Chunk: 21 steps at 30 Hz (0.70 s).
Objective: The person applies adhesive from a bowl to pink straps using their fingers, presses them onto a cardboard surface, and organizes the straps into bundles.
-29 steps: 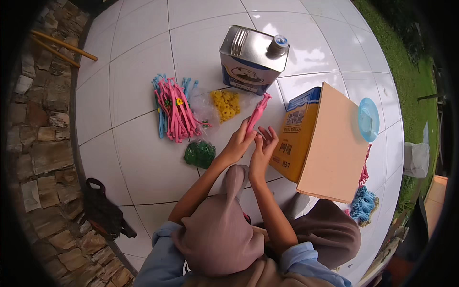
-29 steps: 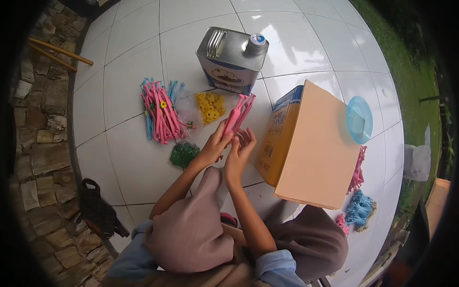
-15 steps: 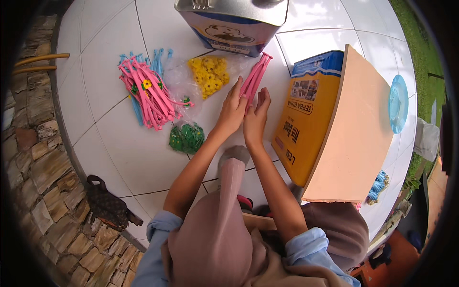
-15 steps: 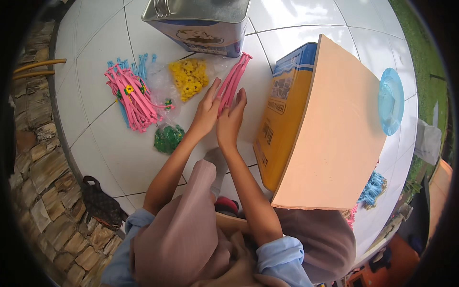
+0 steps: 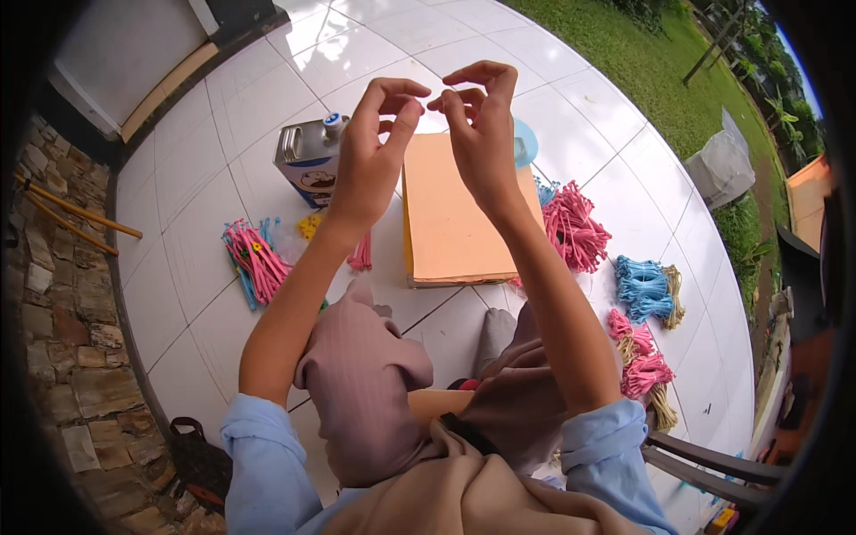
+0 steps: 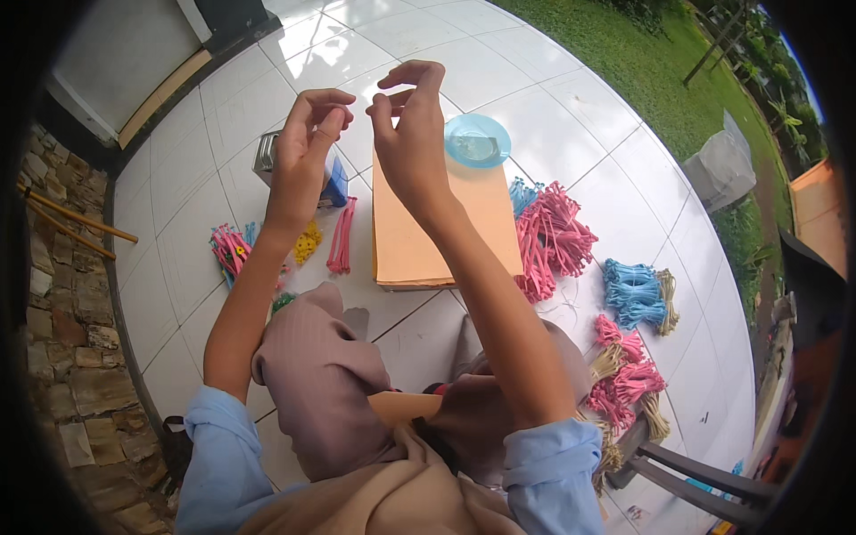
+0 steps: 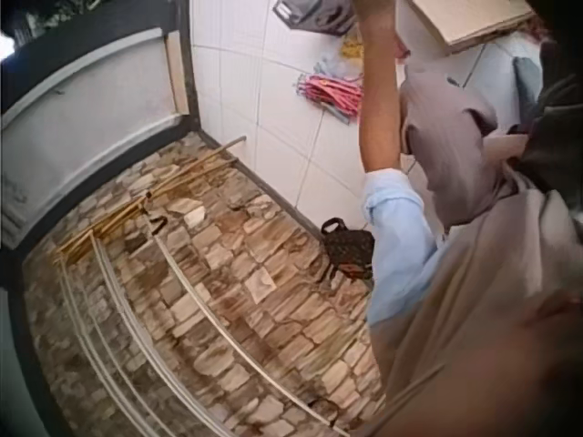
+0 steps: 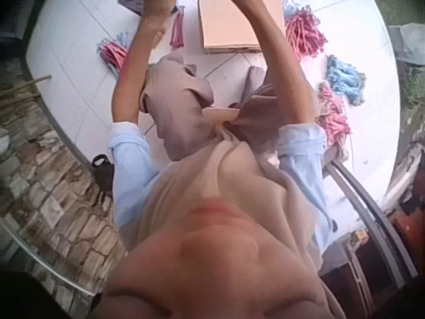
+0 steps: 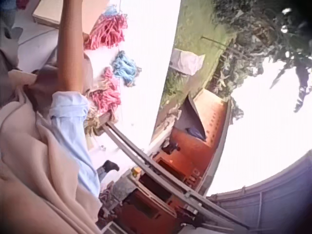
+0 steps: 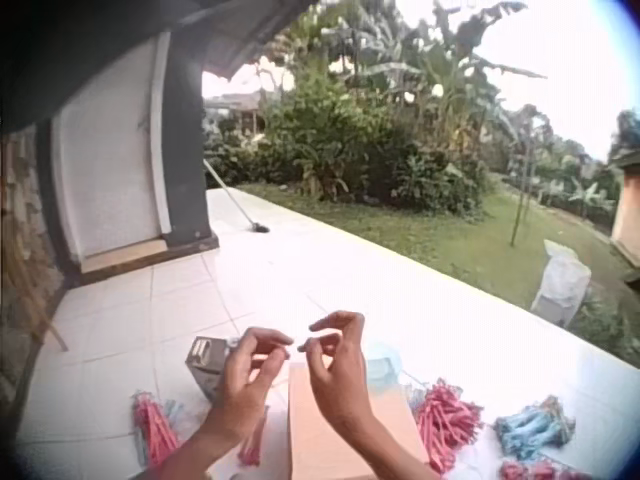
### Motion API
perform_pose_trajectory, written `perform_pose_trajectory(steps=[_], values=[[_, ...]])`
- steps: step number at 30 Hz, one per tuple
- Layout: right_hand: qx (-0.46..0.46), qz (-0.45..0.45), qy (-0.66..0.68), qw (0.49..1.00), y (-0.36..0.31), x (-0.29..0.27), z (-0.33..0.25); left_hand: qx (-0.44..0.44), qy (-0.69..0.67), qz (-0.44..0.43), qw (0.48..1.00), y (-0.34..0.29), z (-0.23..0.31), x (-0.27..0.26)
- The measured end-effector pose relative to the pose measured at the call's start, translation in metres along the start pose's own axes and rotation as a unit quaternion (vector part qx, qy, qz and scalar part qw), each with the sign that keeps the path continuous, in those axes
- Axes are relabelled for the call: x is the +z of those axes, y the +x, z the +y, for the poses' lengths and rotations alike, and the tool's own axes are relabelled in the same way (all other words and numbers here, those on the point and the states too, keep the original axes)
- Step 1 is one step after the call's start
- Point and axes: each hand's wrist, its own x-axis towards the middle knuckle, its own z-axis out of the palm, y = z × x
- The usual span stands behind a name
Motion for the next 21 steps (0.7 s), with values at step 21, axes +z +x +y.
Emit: perform_pose_trajectory(steps=[21], values=[[0.273, 0.175, -0.301, 0.897, -0.254, -0.253, 0.274, -0.168, 0.142, -0.073, 0.973, -0.178, -0.24, 0.358]])
